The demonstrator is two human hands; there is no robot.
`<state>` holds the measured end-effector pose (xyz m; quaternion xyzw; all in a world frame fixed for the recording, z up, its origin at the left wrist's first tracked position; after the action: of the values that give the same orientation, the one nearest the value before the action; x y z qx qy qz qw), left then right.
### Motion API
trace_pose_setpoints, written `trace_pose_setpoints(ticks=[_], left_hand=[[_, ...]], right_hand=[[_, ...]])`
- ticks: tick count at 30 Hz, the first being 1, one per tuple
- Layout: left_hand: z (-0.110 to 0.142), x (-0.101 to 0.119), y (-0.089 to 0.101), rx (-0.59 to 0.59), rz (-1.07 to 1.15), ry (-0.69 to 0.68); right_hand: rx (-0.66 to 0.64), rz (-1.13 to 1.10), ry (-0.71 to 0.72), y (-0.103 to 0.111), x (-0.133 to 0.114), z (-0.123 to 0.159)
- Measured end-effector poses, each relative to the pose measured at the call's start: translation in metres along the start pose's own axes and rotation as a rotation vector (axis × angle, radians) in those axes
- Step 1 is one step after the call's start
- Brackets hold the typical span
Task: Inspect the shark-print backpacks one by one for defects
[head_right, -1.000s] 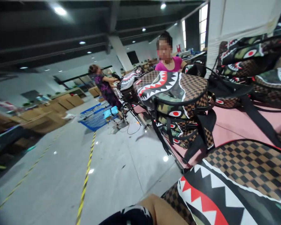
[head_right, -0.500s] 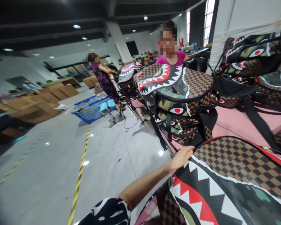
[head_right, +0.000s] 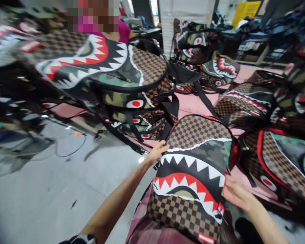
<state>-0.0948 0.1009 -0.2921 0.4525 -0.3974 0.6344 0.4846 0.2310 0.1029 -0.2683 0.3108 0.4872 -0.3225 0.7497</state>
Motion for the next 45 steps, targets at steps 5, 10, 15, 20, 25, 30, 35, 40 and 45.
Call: trace_pose_setpoints(ticks=[5,10,15,20,25,30,35,40,45], left_hand=[[0.007,-0.005,-0.007,-0.036,0.106,0.078],[0.005,-0.013,-0.006,-0.026,0.151,0.162],[0.006,-0.02,0.002,0.058,0.163,0.213],[0.006,-0.019,0.004,0.097,0.142,0.21],[0.003,-0.023,0.01,0.143,0.084,0.243],[0.001,-0.025,0.015,0.18,0.006,0.284],[0.0,-0.024,0.014,0.194,-0.062,0.282],[-0.001,-0.014,0.001,0.156,-0.164,0.212],[0.003,0.014,-0.031,0.023,-0.337,0.109]], right_hand=[[0.258,-0.1,-0.022,0.057,0.007,0.031],[0.438,0.063,0.169,0.077,-0.005,0.015],[0.423,0.101,0.148,0.07,0.004,-0.016],[0.201,0.131,0.053,0.061,0.023,-0.025],[-0.184,0.018,-0.049,0.045,0.038,-0.02],[-0.262,-0.148,-0.034,0.044,0.045,-0.024],[-0.257,-0.281,-0.024,0.044,0.053,-0.028],[-0.127,-0.425,-0.015,0.051,0.067,-0.033],[0.2,-0.522,0.057,0.075,0.09,-0.019]])
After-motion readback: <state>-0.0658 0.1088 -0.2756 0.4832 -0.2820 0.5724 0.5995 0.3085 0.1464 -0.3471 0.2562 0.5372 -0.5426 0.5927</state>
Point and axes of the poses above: each hand's wrist, its own z-axis away from the middle knuckle, its own y-axis out of the back of the hand, x = y × z, the point moved 8 cm from there along -z, towards the middle knuckle, and after that the axes turned 7 degrees about y, right-handed, at the moved point
